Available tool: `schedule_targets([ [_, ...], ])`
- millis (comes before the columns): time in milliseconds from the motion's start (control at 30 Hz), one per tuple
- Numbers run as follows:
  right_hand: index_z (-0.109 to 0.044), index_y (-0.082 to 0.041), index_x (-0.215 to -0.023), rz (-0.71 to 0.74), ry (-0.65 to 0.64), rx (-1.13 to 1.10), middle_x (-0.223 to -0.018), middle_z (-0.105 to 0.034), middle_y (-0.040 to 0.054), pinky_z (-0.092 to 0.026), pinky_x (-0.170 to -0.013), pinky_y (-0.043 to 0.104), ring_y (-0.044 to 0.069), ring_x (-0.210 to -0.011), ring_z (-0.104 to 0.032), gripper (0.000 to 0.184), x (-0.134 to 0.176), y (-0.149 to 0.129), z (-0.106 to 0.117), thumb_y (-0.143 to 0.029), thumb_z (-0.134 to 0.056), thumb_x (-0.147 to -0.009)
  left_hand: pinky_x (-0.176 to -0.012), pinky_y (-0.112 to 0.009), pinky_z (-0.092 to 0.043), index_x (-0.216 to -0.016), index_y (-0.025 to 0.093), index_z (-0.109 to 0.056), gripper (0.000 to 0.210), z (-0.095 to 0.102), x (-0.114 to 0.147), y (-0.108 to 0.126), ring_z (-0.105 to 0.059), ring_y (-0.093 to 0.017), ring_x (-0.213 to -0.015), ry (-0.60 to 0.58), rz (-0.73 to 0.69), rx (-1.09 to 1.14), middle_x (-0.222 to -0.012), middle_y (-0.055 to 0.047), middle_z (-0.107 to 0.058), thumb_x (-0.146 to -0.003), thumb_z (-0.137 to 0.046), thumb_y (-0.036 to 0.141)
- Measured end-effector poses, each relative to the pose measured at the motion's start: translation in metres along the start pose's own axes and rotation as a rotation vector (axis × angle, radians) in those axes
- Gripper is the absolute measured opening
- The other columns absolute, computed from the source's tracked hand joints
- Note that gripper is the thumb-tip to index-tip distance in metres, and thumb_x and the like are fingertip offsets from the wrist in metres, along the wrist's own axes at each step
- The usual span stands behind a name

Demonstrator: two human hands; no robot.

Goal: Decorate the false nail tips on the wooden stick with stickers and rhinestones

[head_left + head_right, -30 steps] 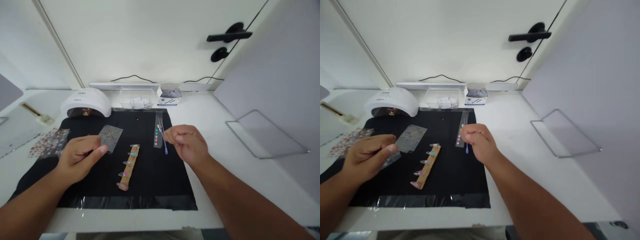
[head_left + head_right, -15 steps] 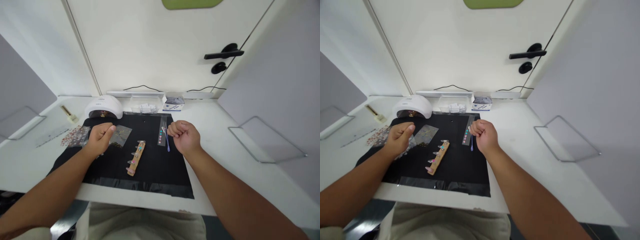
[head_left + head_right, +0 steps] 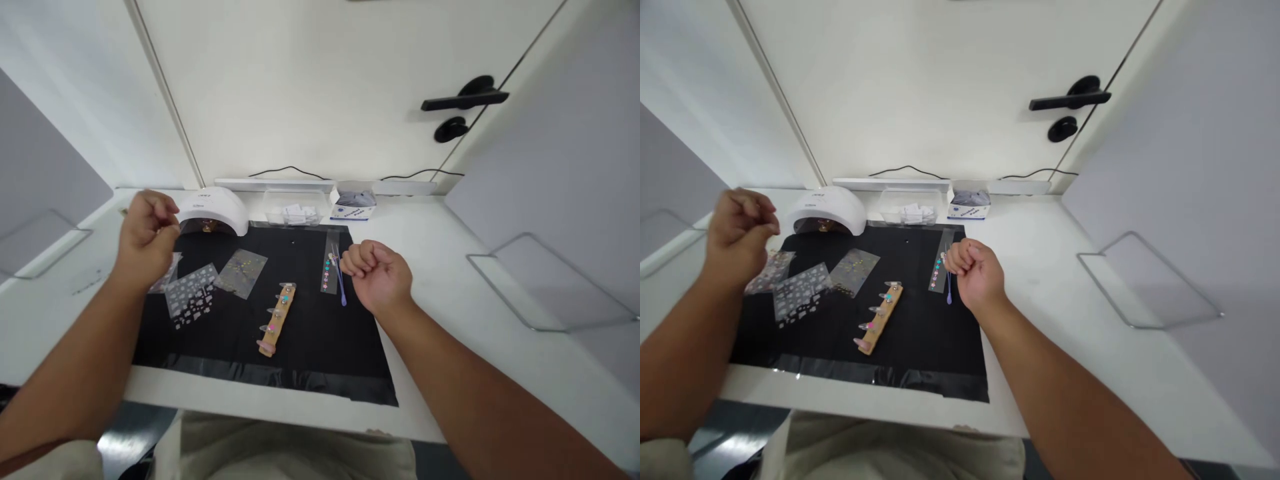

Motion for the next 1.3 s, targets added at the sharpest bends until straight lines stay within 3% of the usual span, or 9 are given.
schedule_targets([
  [167,-0.028,-0.025,-0.053,-0.016,-0.003,0.075,-0.049,-0.02,-0.0056,-0.023,-0.05,0.031,0.014,-0.044,-0.021,0.037,-0.002,0.003,-0.001,-0.044,-0.047,-0.079,-0.073,-0.034,-0.043,-0.082,0.022,-0.042,0.015,-0.034,0.009,-0.037,-0.052,-0.017,-0.08,-0.221,-0.024,-0.16,-0.09,-0.002,-0.055,-0.073,-0.051,0.013],
  [367,-0.027,-0.025,-0.053,-0.033,0.004,0.131,-0.049,-0.02,-0.0052,-0.024,-0.05,0.032,0.014,-0.044,-0.021,0.039,-0.003,0.004,-0.001,-0.047,-0.049,-0.078,-0.066,-0.03,-0.042,-0.089,0.021,-0.052,0.013,-0.07,0.019,-0.047,-0.052,-0.016,-0.069,-0.485,-0.031,-0.246,-0.083,0.0,-0.054,-0.078,-0.052,0.015],
  [667,-0.03,-0.025,-0.057,0.118,-0.056,0.425,-0.053,-0.025,-0.0046,-0.026,-0.053,0.033,0.015,-0.048,-0.026,0.024,0.002,0.001,-0.01,-0.028,-0.047,-0.074,-0.068,-0.033,-0.042,-0.09,0.019,-0.061,0.011,-0.067,0.019,-0.057,-0.057,-0.02,-0.075,-0.484,0.02,-0.26,-0.083,-0.001,-0.06,-0.084,-0.052,0.022],
  [767,-0.04,-0.024,-0.062,0.147,-0.109,0.535,-0.06,-0.037,-0.0023,-0.029,-0.059,0.034,0.017,-0.057,-0.037,0.015,0.005,0.001,-0.015,-0.023,-0.052,-0.071,-0.067,-0.033,-0.042,-0.088,0.021,-0.061,0.01,-0.07,0.021,-0.048,-0.059,-0.021,-0.076,-0.516,0.006,-0.264,-0.083,-0.003,-0.062,-0.083,-0.053,0.021],
  [867,-0.054,-0.024,-0.074,0.157,-0.182,0.651,-0.073,-0.05,0.0001,-0.036,-0.067,0.036,0.02,-0.07,-0.047,0.007,0.006,-0.002,-0.023,-0.02,-0.058,-0.07,-0.067,-0.031,-0.044,-0.086,0.023,-0.06,0.013,-0.082,0.033,-0.025,-0.061,-0.02,-0.076,-0.629,-0.041,-0.233,-0.082,-0.001,-0.065,-0.078,-0.052,0.016],
  [1000,-0.06,-0.024,-0.097,0.28,-0.335,0.987,-0.091,-0.062,0.0049,-0.041,-0.084,0.045,0.027,-0.089,-0.055,0.025,0.011,-0.009,-0.044,-0.017,-0.061,-0.072,-0.067,-0.029,-0.044,-0.11,0.024,-0.054,0.039,-0.108,0.071,0.018,-0.063,-0.018,-0.075,-0.904,-0.126,-0.16,-0.09,0.0,-0.067,-0.073,-0.053,0.011],
  [1133,-0.054,-0.021,-0.124,0.268,-0.472,1.194,-0.108,-0.069,0.0096,-0.037,-0.097,0.054,0.032,-0.107,-0.057,0.048,0.018,0.004,-0.059,-0.017,-0.059,-0.076,-0.068,-0.033,-0.046,-0.129,0.024,-0.043,0.066,-0.119,0.094,0.047,-0.066,-0.023,-0.079,-0.946,-0.139,-0.133,-0.096,-0.003,-0.069,-0.07,-0.072,0.029],
  [1300,-0.046,-0.017,-0.138,0.135,-0.581,1.228,-0.114,-0.071,0.0102,-0.031,-0.104,0.057,0.032,-0.116,-0.054,0.064,0.027,0.022,-0.071,-0.015,-0.057,-0.075,-0.065,-0.035,-0.048,-0.139,0.022,-0.035,0.093,-0.13,0.107,0.047,-0.07,-0.028,-0.078,-0.986,-0.048,-0.232,-0.097,-0.007,-0.072,-0.064,-0.081,0.051],
])
Point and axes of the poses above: each hand's wrist, its own x-axis away from the middle knuckle, its own z-axis out of the back of the hand, y = z × x, the point moved 9 cm from there along -x, towards the middle knuckle
